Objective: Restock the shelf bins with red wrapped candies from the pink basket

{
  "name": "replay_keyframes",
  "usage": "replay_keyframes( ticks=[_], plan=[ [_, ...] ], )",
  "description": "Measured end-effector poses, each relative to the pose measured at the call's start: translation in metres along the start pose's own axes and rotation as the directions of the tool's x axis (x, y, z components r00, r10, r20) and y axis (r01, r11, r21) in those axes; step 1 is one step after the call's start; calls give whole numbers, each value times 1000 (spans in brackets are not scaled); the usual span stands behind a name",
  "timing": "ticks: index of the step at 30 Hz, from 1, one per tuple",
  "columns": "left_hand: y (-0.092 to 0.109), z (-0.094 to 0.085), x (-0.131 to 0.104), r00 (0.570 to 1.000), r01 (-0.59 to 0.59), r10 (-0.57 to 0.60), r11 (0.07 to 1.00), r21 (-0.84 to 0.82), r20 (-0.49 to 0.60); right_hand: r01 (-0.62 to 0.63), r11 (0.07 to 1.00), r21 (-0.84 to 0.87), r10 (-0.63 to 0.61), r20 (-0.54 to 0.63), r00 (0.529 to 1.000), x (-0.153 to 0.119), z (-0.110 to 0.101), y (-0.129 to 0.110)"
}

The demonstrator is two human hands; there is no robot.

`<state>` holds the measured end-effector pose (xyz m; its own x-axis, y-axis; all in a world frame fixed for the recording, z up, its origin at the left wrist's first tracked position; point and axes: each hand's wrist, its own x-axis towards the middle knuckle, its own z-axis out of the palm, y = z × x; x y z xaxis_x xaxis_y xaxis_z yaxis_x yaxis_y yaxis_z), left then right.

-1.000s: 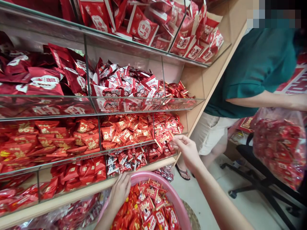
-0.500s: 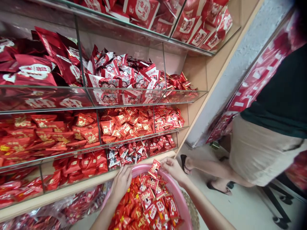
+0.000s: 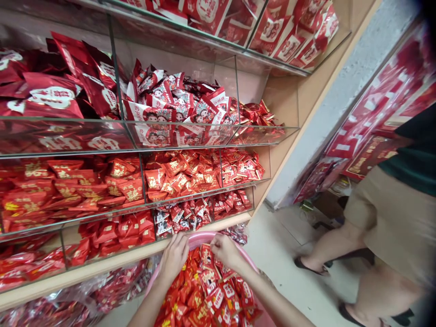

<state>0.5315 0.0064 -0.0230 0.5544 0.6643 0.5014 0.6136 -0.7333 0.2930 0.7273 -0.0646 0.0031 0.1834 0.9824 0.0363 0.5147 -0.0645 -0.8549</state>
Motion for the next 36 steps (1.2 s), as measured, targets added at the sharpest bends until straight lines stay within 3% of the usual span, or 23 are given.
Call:
replay_keyframes(
  ticks=[8, 12, 20, 27, 29, 32, 34, 36],
  plan=[
    [1, -2, 0, 1000, -2, 2, 1000, -8, -12, 32, 936, -351, -46, -31, 998, -11, 12, -20],
    [1, -1, 0, 1000, 10, -10, 1000, -4, -2, 83, 932, -353, -109, -55, 992, -11, 14, -20],
    [1, -1, 1, 1000, 3, -2, 1000, -22, 12, 86, 915, -393, -116, -54, 992, -12, 17, -21],
    [-2, 1, -1, 1000, 14, -14, 1000, -9, 8, 119, 821, -559, -149, -8, 989, -18, 20, -8],
    [-2, 1, -1, 1000, 16, -16, 1000, 0, 12, 132, 835, -534, -175, -30, 984, -18, 9, -13],
    [-1, 1, 0, 1000, 21, -21, 1000, -6, 11, 153, 877, -456, -229, -116, 967, -12, -23, -36],
    [-1, 1, 0, 1000, 25, -25, 1000, -16, 12, 191, 888, -418, -298, -209, 931, -5, -53, -57],
    [-1, 1, 0, 1000, 25, -25, 999, -20, 13, 235, 885, -402, -380, -332, 863, 6, -83, -77]
  ],
)
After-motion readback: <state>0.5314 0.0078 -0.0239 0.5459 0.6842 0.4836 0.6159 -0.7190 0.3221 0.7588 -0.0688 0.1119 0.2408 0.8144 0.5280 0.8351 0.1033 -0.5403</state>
